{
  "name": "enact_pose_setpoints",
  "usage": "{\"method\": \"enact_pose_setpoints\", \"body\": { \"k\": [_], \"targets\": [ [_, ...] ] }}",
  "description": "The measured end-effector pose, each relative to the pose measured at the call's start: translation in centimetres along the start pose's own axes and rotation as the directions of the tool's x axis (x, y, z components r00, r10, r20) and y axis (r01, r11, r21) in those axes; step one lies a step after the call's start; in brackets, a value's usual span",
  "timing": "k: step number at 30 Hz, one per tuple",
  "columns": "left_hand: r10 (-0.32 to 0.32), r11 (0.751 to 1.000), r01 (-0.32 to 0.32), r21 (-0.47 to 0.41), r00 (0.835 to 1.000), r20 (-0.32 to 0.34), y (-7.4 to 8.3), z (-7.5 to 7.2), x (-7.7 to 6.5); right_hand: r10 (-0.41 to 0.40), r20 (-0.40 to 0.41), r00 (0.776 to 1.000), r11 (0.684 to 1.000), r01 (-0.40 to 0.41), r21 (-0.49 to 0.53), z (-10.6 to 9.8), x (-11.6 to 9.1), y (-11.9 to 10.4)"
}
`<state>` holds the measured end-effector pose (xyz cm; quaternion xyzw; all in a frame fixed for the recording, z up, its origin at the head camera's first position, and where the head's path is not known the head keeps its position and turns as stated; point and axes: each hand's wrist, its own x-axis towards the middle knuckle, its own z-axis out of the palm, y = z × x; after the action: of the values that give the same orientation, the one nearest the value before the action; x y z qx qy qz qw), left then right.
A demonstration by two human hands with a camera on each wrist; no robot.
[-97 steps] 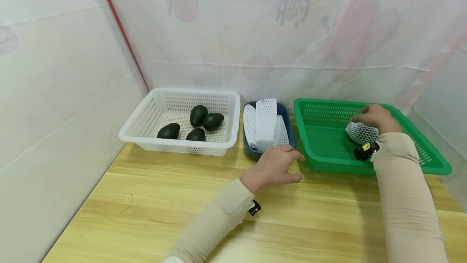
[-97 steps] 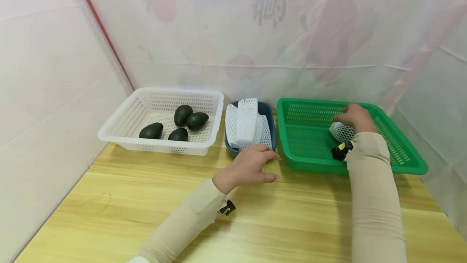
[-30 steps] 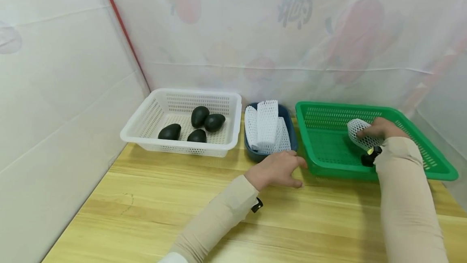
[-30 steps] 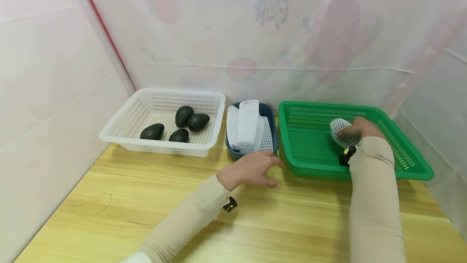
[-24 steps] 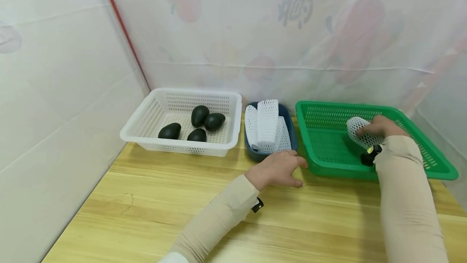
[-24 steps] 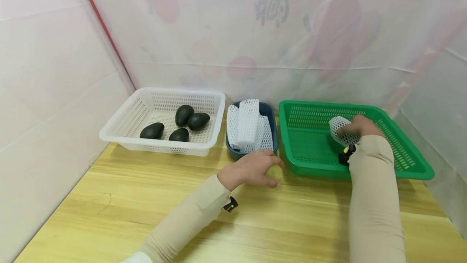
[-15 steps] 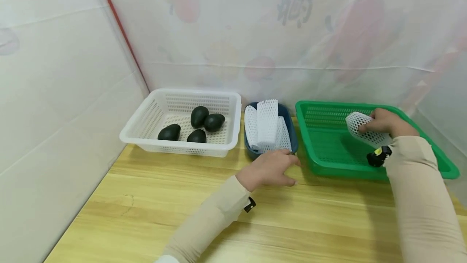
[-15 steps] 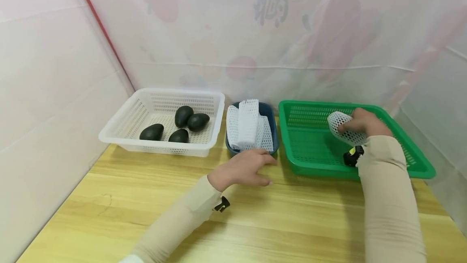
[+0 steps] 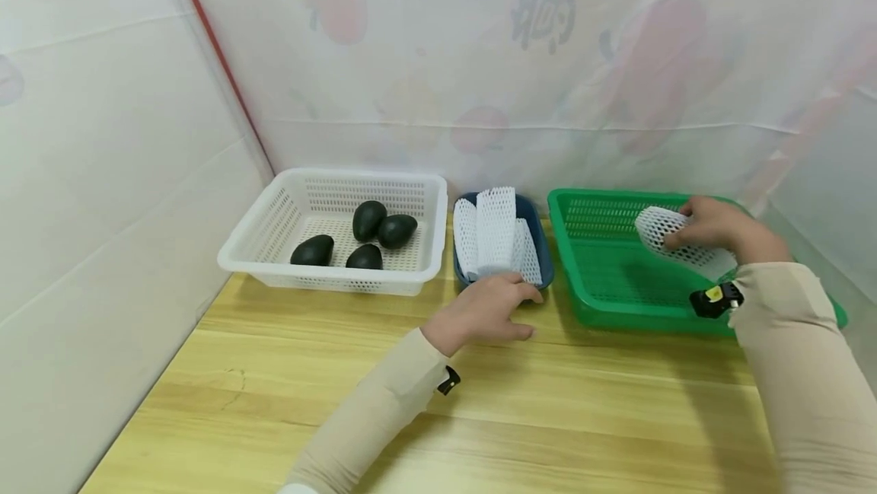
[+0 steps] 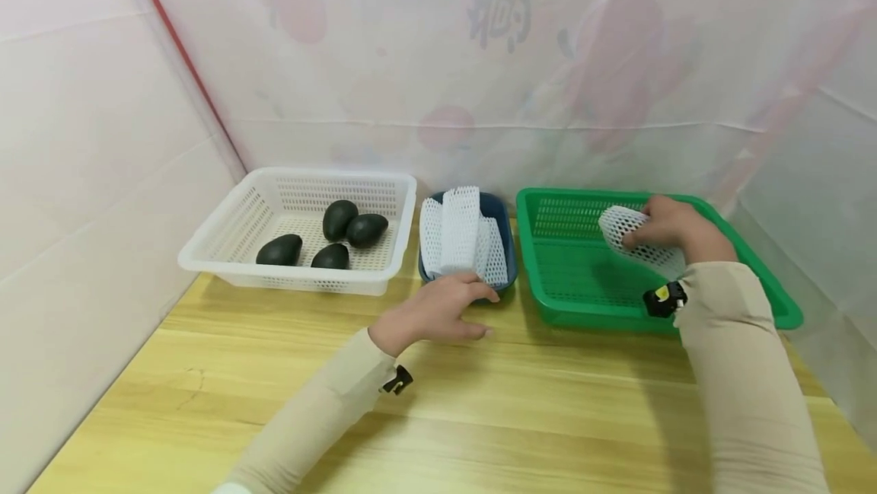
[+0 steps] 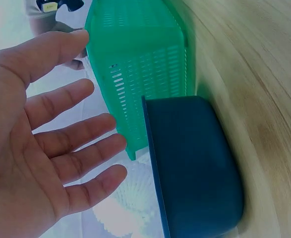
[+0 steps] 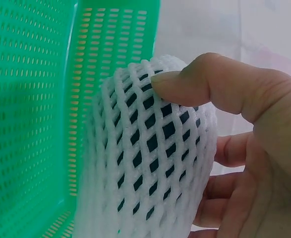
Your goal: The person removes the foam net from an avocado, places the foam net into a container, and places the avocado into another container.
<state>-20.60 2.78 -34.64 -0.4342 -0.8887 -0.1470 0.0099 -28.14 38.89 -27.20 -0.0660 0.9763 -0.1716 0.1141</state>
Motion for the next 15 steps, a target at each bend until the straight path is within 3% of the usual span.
{"method": "enact_pose_setpoints", "body": {
  "k": [15],
  "targets": [
    [-0.041, 0.999, 0.041, -0.011, 0.999, -0.008, -0.9, -0.2, -1.0, -0.025, -0.029, 0.999, 0.998, 0.023, -0.06, 0.8, -1.3, -2.1]
  ]
}}
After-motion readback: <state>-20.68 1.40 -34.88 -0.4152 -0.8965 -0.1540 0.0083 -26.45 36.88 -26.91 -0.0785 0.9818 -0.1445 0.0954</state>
